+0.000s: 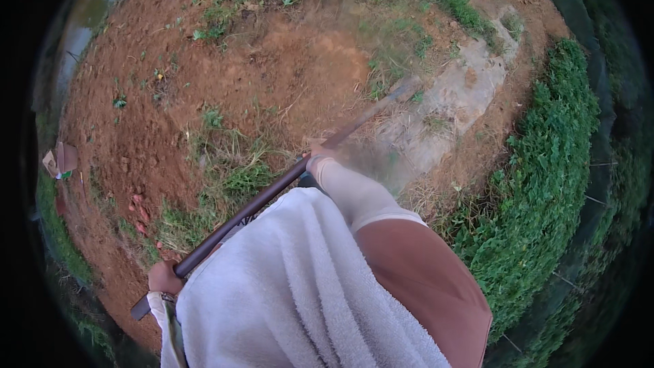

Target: The person uses a hoe to break up and level soil in a garden bed. They repeatedly strike and pull the soil, moving across the area to clear weeds and loosen the ground.

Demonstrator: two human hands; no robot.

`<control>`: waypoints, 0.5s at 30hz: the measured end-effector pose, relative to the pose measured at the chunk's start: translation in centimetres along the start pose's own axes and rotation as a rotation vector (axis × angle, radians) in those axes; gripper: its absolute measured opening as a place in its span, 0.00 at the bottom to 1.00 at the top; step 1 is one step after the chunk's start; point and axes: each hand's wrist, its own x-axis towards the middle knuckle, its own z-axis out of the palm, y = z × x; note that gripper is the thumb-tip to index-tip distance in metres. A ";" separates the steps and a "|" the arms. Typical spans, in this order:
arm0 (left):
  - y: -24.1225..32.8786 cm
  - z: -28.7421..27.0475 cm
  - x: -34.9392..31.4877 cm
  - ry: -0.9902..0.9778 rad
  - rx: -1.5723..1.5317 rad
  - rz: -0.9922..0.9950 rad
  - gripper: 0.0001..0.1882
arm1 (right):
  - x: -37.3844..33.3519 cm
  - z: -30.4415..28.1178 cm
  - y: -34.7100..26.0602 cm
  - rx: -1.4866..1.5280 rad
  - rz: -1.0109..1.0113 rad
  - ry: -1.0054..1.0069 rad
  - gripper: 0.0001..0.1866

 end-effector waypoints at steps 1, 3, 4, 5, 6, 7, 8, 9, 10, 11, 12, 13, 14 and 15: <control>-0.8 1.1 -0.3 0.025 0.022 -0.048 0.11 | -1.4 1.0 1.7 0.248 0.085 -0.016 0.08; -2.2 3.2 0.5 0.080 0.094 -0.093 0.11 | -1.4 0.2 3.5 0.236 0.143 -0.059 0.07; -2.2 4.0 0.5 0.073 0.072 -0.106 0.10 | -1.2 0.3 3.2 0.212 0.157 -0.092 0.07; -2.2 4.6 0.5 0.066 0.052 -0.119 0.10 | -0.8 0.4 2.6 0.214 0.147 -0.084 0.07; -2.2 4.9 1.1 0.053 0.042 -0.115 0.10 | -0.7 -0.2 2.1 0.231 0.142 -0.062 0.06; -2.2 5.4 2.2 0.022 0.046 -0.101 0.11 | -0.6 -0.9 1.6 0.250 0.138 -0.040 0.05; -1.4 5.8 2.8 0.048 0.019 -0.092 0.11 | -0.5 -1.3 1.0 0.257 0.131 -0.027 0.05; -0.5 6.2 3.4 0.074 -0.007 -0.082 0.11 | -0.2 -1.8 -0.1 0.302 0.074 -0.082 0.05; 0.4 6.5 4.2 0.100 -0.032 -0.070 0.11 | 0.1 -2.2 -1.3 0.347 0.019 -0.140 0.05; 1.2 7.1 5.3 0.086 -0.047 -0.055 0.10 | -2.0 -2.3 -4.2 0.346 0.029 -0.155 0.06; 2.1 7.2 6.6 0.078 -0.063 -0.038 0.10 | -2.6 -2.3 -6.4 0.392 -0.028 -0.127 0.07; 3.4 7.1 7.7 0.106 -0.091 -0.003 0.10 | -2.5 -2.3 -8.5 0.438 -0.082 -0.103 0.08; 5.0 6.4 9.2 0.131 -0.113 0.061 0.10 | 0.3 -3.8 -10.2 0.489 -0.129 -0.189 0.09; 6.4 5.9 10.1 0.125 -0.133 0.079 0.10 | -2.7 -3.0 -12.6 0.496 -0.153 -0.154 0.07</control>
